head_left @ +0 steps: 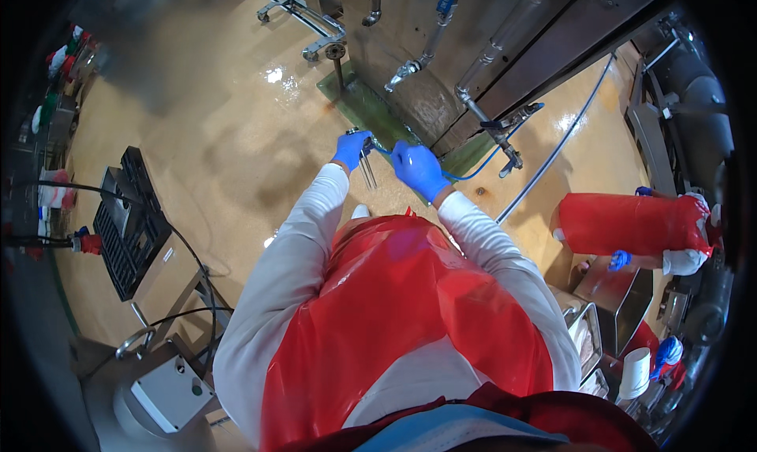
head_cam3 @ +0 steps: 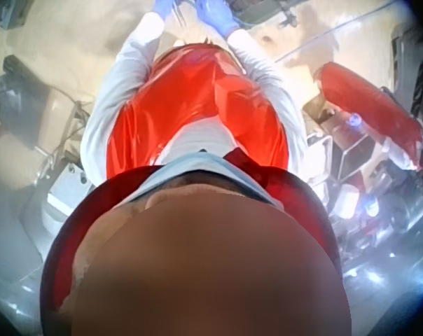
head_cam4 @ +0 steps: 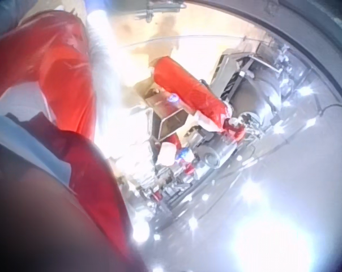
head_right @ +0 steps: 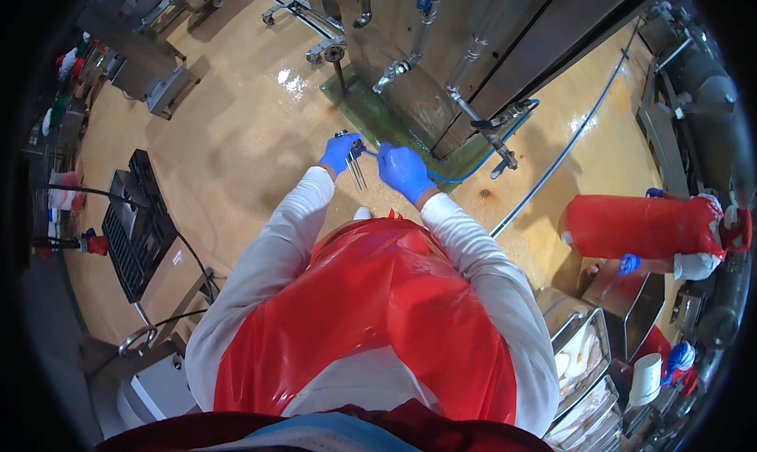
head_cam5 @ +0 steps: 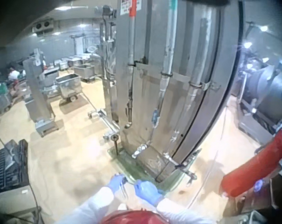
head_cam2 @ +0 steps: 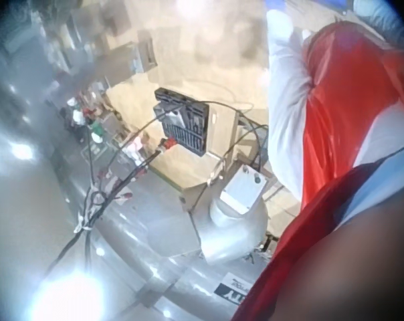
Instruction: The person removes small metal components from a machine, places them into a plastic bag, and then moves to a sink area to rinse the parts under running water. The person handles the parts one at a time and places them into a tray.
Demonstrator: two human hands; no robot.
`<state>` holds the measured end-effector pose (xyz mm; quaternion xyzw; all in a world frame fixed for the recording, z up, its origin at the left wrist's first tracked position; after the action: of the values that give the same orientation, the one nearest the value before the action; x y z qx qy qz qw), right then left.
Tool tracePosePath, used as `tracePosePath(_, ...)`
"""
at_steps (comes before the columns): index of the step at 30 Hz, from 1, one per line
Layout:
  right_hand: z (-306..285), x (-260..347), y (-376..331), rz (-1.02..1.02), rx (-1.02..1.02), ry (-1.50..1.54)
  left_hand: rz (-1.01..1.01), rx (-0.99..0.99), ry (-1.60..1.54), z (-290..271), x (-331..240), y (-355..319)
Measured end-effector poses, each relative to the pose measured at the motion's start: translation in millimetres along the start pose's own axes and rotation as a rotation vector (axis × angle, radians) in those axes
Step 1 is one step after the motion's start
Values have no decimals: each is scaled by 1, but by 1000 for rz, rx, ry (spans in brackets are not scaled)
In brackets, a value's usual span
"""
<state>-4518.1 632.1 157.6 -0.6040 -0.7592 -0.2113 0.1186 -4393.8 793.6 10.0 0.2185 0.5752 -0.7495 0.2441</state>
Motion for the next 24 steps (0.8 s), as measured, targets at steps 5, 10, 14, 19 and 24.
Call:
tracePosePath(5,13,25,27,10,2,-38,-1,38,-30,-20,-10,18)
tracePosePath(10,27,38,42,-5,120,-122,-42,45,-18,-24,-12,18)
tracePosePath(14,25,46,51,-58,3,-58,-43,165,-35,-31,-21,26)
tracePosePath(19,20,45,64,-30,51,-78,-41,173,16,-33,-24,20)
tracePosePath(24,-12,25,81,108,-78,-51,429,70,509,-52,-54,20)
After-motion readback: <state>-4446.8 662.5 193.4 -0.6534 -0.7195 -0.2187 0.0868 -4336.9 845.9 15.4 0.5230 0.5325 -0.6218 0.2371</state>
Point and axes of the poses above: each hand's wrist, its own y-axis towards the middle knuckle, its own z-axis out of the palm, x = y × z, the point moved 4 cm from there along y, towards the middle knuckle, and after that the axes turned 10 degrees about -z, right-handed, at the moved point
